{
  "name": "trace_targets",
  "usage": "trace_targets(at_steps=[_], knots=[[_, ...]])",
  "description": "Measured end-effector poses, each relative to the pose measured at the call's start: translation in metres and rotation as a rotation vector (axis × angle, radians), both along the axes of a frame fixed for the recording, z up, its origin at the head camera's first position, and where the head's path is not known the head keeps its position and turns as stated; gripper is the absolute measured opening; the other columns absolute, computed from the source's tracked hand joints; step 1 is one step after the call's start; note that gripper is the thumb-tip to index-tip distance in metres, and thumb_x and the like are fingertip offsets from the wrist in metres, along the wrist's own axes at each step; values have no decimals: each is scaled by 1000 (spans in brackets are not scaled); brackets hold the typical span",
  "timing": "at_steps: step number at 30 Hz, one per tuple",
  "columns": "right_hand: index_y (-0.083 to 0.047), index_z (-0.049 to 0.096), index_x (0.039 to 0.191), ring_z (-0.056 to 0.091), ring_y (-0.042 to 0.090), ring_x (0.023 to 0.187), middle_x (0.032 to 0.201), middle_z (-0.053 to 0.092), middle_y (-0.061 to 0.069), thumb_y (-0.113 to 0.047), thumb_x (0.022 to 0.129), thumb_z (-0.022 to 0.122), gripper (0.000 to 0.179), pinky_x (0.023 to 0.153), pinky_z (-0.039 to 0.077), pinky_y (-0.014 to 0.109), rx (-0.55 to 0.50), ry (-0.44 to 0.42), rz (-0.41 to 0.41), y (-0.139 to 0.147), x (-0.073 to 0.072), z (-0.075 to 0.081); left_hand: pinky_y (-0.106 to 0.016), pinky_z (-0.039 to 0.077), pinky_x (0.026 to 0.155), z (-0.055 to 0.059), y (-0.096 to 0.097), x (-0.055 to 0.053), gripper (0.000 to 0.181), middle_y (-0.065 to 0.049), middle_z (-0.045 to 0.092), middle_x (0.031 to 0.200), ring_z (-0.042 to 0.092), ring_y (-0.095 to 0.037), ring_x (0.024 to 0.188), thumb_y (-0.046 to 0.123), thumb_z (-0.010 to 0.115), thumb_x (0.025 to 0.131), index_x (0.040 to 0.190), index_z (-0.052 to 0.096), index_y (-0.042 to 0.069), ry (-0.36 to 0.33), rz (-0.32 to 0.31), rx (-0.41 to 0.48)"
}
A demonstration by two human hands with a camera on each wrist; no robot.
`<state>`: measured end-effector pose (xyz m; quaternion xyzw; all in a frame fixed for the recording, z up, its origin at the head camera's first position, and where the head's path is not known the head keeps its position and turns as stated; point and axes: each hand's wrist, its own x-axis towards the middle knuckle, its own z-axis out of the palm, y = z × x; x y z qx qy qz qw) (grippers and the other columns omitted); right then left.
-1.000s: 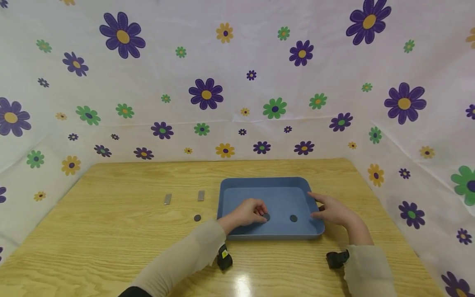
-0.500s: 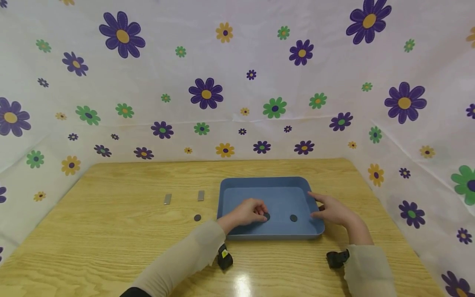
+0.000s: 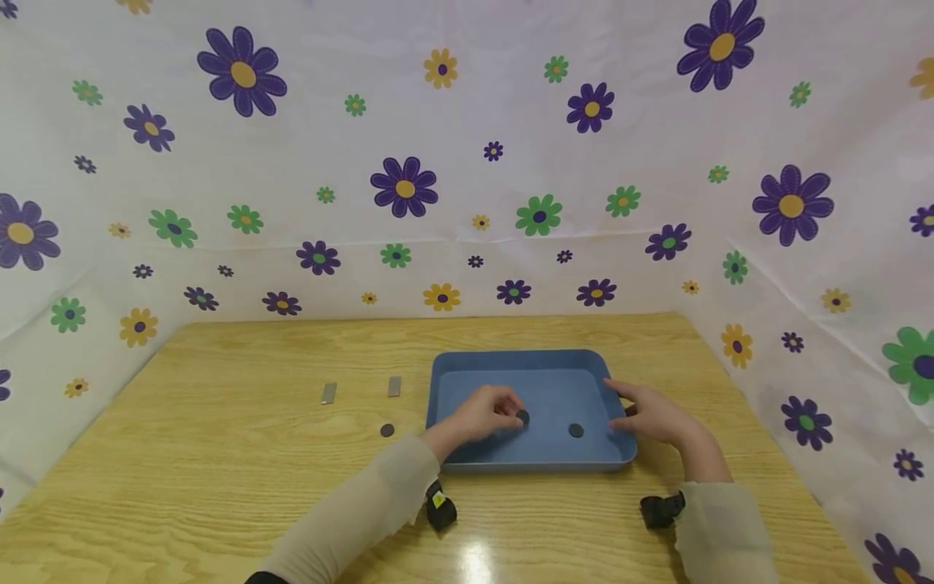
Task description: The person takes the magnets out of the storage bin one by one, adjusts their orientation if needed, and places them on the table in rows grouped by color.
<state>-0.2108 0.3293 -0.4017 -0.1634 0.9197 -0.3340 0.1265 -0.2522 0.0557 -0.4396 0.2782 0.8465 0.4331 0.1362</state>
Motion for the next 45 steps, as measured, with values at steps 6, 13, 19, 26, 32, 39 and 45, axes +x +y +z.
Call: trace_targets(at_steps=[6, 13, 19, 26, 32, 39, 45], knots=[[9, 24, 135, 40, 51, 107, 131, 23, 37, -13, 81, 63, 70, 80, 43, 49, -9, -10, -4, 0, -1, 0, -22, 44, 53, 2, -2, -3, 15, 1, 57, 77, 52, -9, 65, 10, 63, 82, 97, 62, 7, -44, 62, 253], [9, 26, 134, 41, 50, 106, 131, 24, 37, -12, 81, 64, 69, 80, 42, 49, -3, -6, -7, -1, 0, 1, -22, 43, 57, 12, -3, 0, 17, 2, 58, 79, 52, -9, 69, 13, 64, 82, 97, 62, 9, -83, 138, 413], [9, 25, 134, 40, 52, 107, 131, 24, 37, -13, 81, 64, 70, 82, 41, 51, -11, -14, -11, -1, 1, 1, -25, 44, 60, 20, -6, 6, 19, 0, 60, 82, 52, -10, 73, 13, 65, 81, 99, 62, 8, -61, 150, 481], [9, 25, 134, 36, 52, 110, 131, 24, 37, -13, 81, 63, 70, 84, 38, 52, 4, 0, 1, 0, -1, 0, -27, 46, 65, 25, -17, 10, 18, 1, 60, 83, 54, -12, 75, 14, 64, 82, 99, 62, 9, -45, 140, 527], [10, 25, 134, 36, 53, 109, 130, 25, 38, -14, 81, 64, 70, 84, 38, 52, 5, 2, 4, -1, 1, 0, -27, 46, 66, 26, -35, 12, 18, 0, 60, 83, 54, -13, 76, 13, 64, 82, 99, 62, 7, -20, 146, 537], [11, 26, 133, 37, 52, 109, 130, 25, 38, -13, 80, 64, 69, 82, 40, 51, 7, 11, 7, -1, 1, 0, -28, 44, 67, 33, -67, 15, 22, 0, 58, 84, 52, -13, 76, 7, 61, 83, 104, 59, 0, -56, 158, 520], [12, 26, 133, 37, 53, 109, 130, 25, 38, -13, 80, 64, 69, 83, 39, 52, 3, 10, 11, -2, 0, 0, -38, 44, 70, 48, -97, 29, 21, 1, 55, 82, 50, -13, 74, 4, 59, 84, 103, 57, -4, -82, 193, 499]])
